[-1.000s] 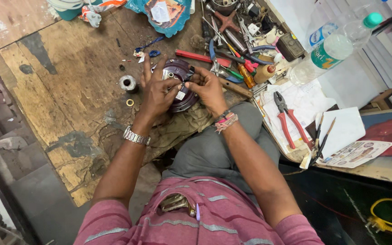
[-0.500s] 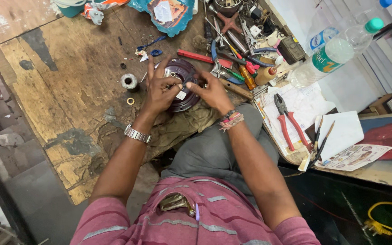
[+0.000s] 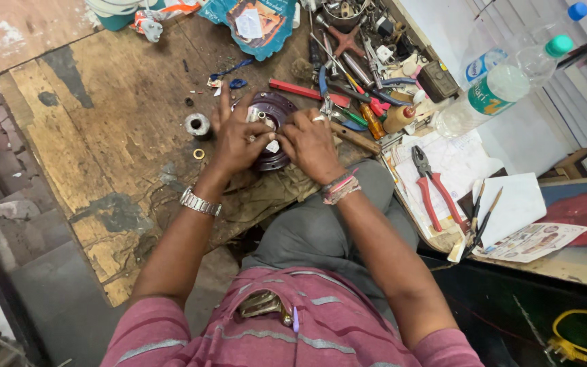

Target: The person sits with a circular maroon electrical component on their lap and uses a screwdriver to adjust internal wiring and terminals. They then use a multimeter to test connections on the component.

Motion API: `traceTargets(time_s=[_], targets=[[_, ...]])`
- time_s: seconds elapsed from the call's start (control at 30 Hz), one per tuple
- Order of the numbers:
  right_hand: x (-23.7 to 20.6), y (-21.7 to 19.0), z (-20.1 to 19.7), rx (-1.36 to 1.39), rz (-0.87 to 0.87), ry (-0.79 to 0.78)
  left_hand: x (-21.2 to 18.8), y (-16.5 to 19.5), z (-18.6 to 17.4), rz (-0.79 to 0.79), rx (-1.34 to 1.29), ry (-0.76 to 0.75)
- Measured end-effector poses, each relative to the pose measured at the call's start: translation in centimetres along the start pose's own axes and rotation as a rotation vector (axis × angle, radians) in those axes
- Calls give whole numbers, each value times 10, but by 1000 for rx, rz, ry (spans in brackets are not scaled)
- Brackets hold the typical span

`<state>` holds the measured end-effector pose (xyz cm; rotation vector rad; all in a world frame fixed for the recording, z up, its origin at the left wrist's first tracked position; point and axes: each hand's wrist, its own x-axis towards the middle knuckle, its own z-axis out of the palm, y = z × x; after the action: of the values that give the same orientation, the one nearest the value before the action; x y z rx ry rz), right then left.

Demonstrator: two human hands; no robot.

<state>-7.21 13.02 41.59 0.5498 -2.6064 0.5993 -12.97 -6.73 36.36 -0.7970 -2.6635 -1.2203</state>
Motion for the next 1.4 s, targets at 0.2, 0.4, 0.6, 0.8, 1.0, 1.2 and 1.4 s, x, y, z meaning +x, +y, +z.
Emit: traceTargets(time_s=[0.2,0.4,0.6,0.8,1.0,1.2,1.4], targets=[[-5,28,16,299,165,-130,1,1,-2,65,-56,32],[-18,37,28,469,289,23,6,-14,4,-55,-305,51],[-16,22,39,48,-50,208,7,-16,16,-114,-323,26],[-26,18,36,130,-4,314,7,-16,15,-106,-312,43],[-24,43,63,704,616,354,9,-13,8,-22,-274,2],[-31,38,59,749,776,230,6,-12,6,-79,-311,11],[-22,11,32,557,433,186,9,-12,11,-112,-303,21]])
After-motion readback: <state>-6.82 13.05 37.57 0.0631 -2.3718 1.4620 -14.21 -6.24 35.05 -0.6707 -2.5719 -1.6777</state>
